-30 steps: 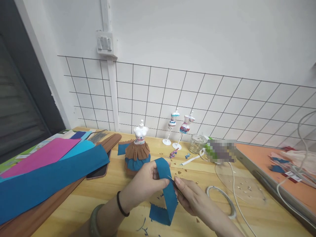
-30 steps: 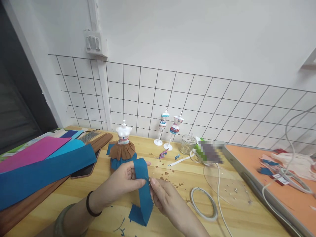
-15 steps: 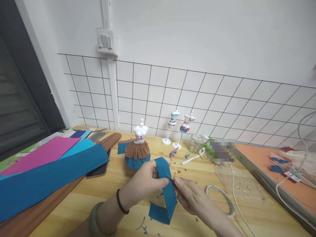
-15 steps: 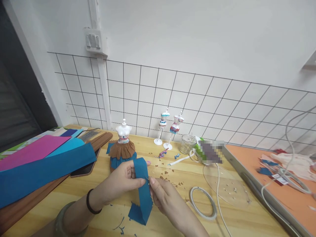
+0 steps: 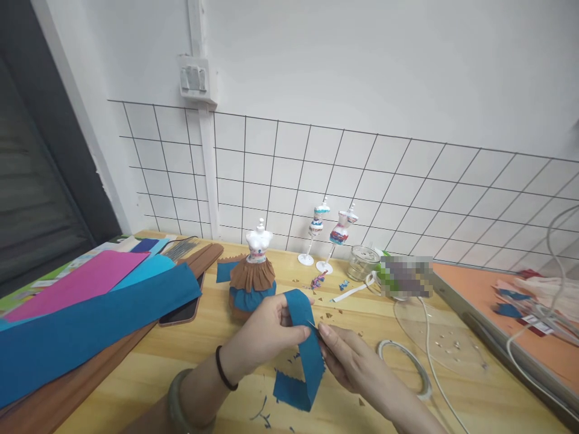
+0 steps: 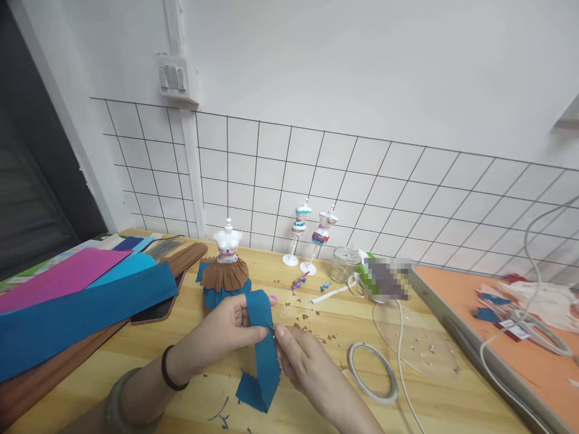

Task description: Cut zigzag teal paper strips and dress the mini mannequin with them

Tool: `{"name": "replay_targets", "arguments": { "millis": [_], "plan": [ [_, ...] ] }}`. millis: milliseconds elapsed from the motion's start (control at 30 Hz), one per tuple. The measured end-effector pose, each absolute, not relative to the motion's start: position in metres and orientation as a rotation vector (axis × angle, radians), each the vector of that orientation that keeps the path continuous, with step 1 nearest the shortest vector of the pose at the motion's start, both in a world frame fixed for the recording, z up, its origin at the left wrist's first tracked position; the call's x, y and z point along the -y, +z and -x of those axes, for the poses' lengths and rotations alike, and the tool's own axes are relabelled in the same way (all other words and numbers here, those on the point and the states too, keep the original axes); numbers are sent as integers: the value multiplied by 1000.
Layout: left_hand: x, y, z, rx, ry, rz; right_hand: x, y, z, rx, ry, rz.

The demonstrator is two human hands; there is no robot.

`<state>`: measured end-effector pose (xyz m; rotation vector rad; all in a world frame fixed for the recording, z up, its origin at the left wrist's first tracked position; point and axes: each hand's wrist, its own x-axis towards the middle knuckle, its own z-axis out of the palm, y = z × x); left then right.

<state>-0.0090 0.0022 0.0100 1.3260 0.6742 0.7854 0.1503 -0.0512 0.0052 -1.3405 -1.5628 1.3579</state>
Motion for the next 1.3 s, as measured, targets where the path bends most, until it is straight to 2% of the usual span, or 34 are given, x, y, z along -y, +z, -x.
{"name": "replay_targets", "arguments": {
  "millis": [200, 567, 800, 1300],
  "plan": [
    [-2, 14, 10, -699, 776, -1324, 49, -4, -152, 1608, 1275, 1357],
    [-4, 15, 10, -651, 756, -1347, 51, 0, -149, 1537, 1353, 1343],
    [-3, 11, 8, -694, 790, -1278, 49, -7, -153, 1529, 1251, 1384],
    [-1, -1, -2, -679, 930, -1180, 48, 2, -149, 1432, 1272, 1346]
  ]
}}
